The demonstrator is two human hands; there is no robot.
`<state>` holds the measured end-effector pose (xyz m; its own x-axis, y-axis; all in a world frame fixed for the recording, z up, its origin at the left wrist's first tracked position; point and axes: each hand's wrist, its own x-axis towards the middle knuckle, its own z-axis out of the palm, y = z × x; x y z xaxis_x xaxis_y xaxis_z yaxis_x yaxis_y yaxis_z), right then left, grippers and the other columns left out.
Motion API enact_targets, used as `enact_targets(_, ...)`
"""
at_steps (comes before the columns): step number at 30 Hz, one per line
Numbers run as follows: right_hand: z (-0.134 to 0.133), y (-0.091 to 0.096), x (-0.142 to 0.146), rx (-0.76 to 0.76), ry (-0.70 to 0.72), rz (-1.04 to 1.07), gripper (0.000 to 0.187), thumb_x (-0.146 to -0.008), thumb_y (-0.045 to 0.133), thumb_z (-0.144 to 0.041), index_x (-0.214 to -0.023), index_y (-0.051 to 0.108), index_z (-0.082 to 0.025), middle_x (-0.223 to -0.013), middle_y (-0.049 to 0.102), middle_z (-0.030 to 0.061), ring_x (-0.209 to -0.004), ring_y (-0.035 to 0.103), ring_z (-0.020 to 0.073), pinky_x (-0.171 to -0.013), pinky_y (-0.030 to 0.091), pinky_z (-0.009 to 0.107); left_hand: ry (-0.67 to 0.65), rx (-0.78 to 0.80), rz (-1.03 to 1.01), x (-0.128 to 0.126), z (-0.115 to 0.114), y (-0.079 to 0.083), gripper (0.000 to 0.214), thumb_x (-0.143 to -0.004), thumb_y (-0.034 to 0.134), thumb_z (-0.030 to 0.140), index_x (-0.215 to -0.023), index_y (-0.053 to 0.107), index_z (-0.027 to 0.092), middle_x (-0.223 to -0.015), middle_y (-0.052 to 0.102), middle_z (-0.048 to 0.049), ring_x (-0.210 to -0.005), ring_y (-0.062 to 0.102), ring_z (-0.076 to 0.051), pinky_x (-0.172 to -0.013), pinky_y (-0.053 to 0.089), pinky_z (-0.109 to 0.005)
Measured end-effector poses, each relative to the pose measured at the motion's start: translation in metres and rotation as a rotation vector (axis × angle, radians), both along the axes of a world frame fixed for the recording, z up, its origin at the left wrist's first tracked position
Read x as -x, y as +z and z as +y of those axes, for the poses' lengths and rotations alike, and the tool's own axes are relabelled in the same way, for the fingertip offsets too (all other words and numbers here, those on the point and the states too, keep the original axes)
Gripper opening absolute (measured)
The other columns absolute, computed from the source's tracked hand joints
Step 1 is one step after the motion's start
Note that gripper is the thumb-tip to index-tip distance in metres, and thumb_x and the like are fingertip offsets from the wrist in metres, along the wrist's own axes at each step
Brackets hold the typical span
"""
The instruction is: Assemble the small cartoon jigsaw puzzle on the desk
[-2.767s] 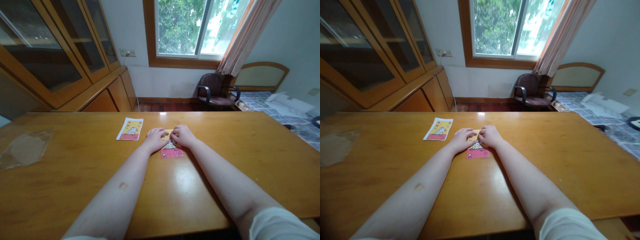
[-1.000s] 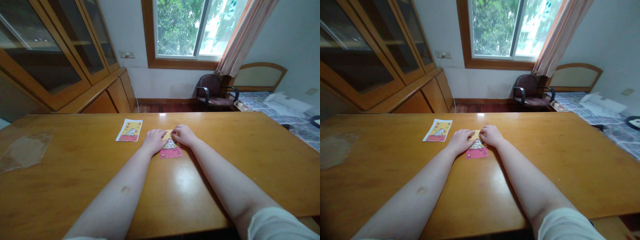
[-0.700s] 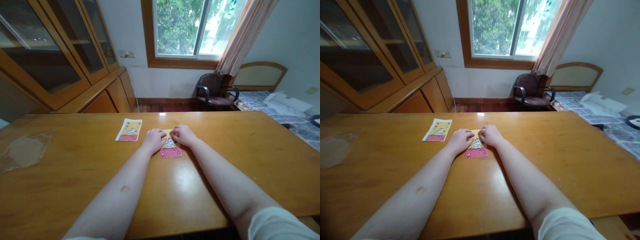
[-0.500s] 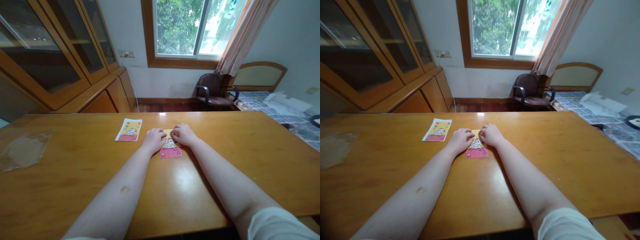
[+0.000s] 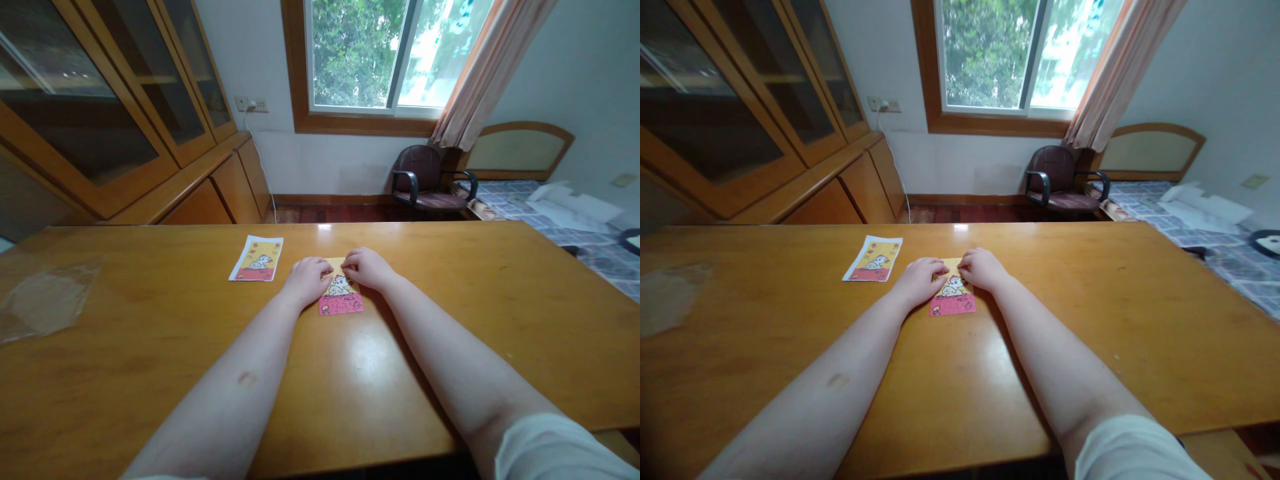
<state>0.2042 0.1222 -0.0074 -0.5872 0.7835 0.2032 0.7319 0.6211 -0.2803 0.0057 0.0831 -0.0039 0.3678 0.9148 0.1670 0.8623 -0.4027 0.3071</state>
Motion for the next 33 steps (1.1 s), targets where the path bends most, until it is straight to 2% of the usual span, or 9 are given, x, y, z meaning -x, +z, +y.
enact_targets(4,-0.001,0.002,0.0,0.027,-0.007,-0.004,0.018,-0.084,0.063,-0.024,-0.092,0.079,-0.019,-0.094,0.073,0.006,-0.09,0.064,0.0193,-0.083,0.046,0.027,-0.006,0.019,-0.002,0.0,0.0,0.001,0.025,-0.085,0.053,0.036,-0.098,0.072,0.026,-0.11,0.07,-0.0037,-0.104,0.061,-0.024,-0.092,0.048,-0.039)
enact_targets(12,0.002,0.004,0.0,0.079,-0.025,-0.055,0.02,-0.085,0.062,-0.026,-0.094,0.079,-0.021,-0.096,0.073,0.0055,-0.091,0.064,0.0188,-0.078,0.046,0.025,-0.005,0.083,0.02,-0.002,-0.001,0.001,0.034,-0.086,0.053,0.043,-0.111,0.071,0.028,-0.129,0.063,-0.0061,-0.119,0.056,-0.027,-0.102,0.043,-0.044)
enact_targets(21,-0.002,0.004,-0.003,0.016,-0.052,-0.023,0.018,-0.086,0.062,-0.027,-0.095,0.077,-0.022,-0.1,0.073,0.0051,-0.095,0.064,0.0201,-0.088,0.045,0.03,-0.015,0.005,0.019,0.0,-0.002,-0.002,0.038,-0.085,0.054,0.044,-0.118,0.065,0.026,-0.117,0.068,-0.006,-0.111,0.058,-0.025,-0.098,0.045,-0.041)
enact_targets(23,-0.001,0.003,-0.005,0.017,-0.063,-0.008,0.019,-0.087,0.061,-0.027,-0.097,0.076,-0.021,-0.104,0.073,0.0057,-0.098,0.065,0.0201,-0.091,0.045,0.03,-0.008,0.006,0.019,0.001,-0.002,-0.002,0.044,-0.086,0.053,0.046,-0.123,0.061,0.024,-0.122,0.066,-0.0076,-0.115,0.057,-0.026,-0.101,0.043,-0.041)
enact_targets(25,-0.001,0.001,-0.007,0.036,-0.064,0.005,0.024,-0.088,0.06,-0.028,-0.107,0.073,-0.021,-0.117,0.07,0.0072,-0.107,0.063,0.0206,-0.096,0.044,0.031,0.006,0.025,0.03,0.0,-0.002,-0.002,0.053,-0.088,0.049,0.05,-0.132,0.055,0.021,-0.137,0.057,-0.0098,-0.127,0.05,-0.027,-0.109,0.037,-0.044)
enact_targets(27,-0.001,-0.002,-0.007,0.077,-0.054,-0.022,0.04,-0.089,0.059,-0.036,-0.127,0.063,-0.022,-0.138,0.057,0.0096,-0.125,0.054,0.0236,-0.106,0.039,0.037,0.027,0.079,0.062,0.0,-0.002,-0.004,0.065,-0.088,0.045,0.055,-0.142,0.044,0.019,-0.151,0.043,-0.0112,-0.14,0.036,-0.029,-0.116,0.027,-0.047)
enact_targets(29,-0.003,-0.006,-0.004,0.134,-0.047,-0.094,0.061,-0.091,0.055,-0.047,-0.145,0.044,-0.02,-0.153,0.036,0.0118,-0.14,0.036,0.0272,-0.114,0.028,0.046,0.041,0.148,0.113,-0.001,-0.002,-0.007,0.073,-0.089,0.042,0.058,-0.149,0.033,0.017,-0.157,0.03,-0.0123,-0.146,0.025,-0.029,-0.119,0.018,-0.051)
enact_targets(31,-0.006,-0.009,0.001,0.188,-0.052,-0.179,0.071,-0.093,0.046,-0.052,-0.152,0.03,-0.017,-0.158,0.022,0.0124,-0.146,0.021,0.0287,-0.117,0.017,0.053,0.041,0.192,0.164,-0.002,-0.002,-0.011,0.075,-0.09,0.039,0.058,-0.151,0.027,0.016,-0.159,0.023,-0.0128,-0.148,0.019,-0.029,-0.12,0.013,-0.052)
enact_targets(33,-0.009,-0.011,0.006,0.212,-0.065,-0.23,0.072,-0.095,0.04,-0.054,-0.154,0.023,-0.016,-0.159,0.016,0.0113,-0.148,0.014,0.0288,-0.118,0.011,0.056,0.035,0.203,0.199,-0.003,-0.001,-0.013,0.075,-0.091,0.035,0.058,-0.152,0.024,0.016,-0.16,0.019,-0.0123,-0.149,0.016,-0.027,-0.12,0.011,-0.052)
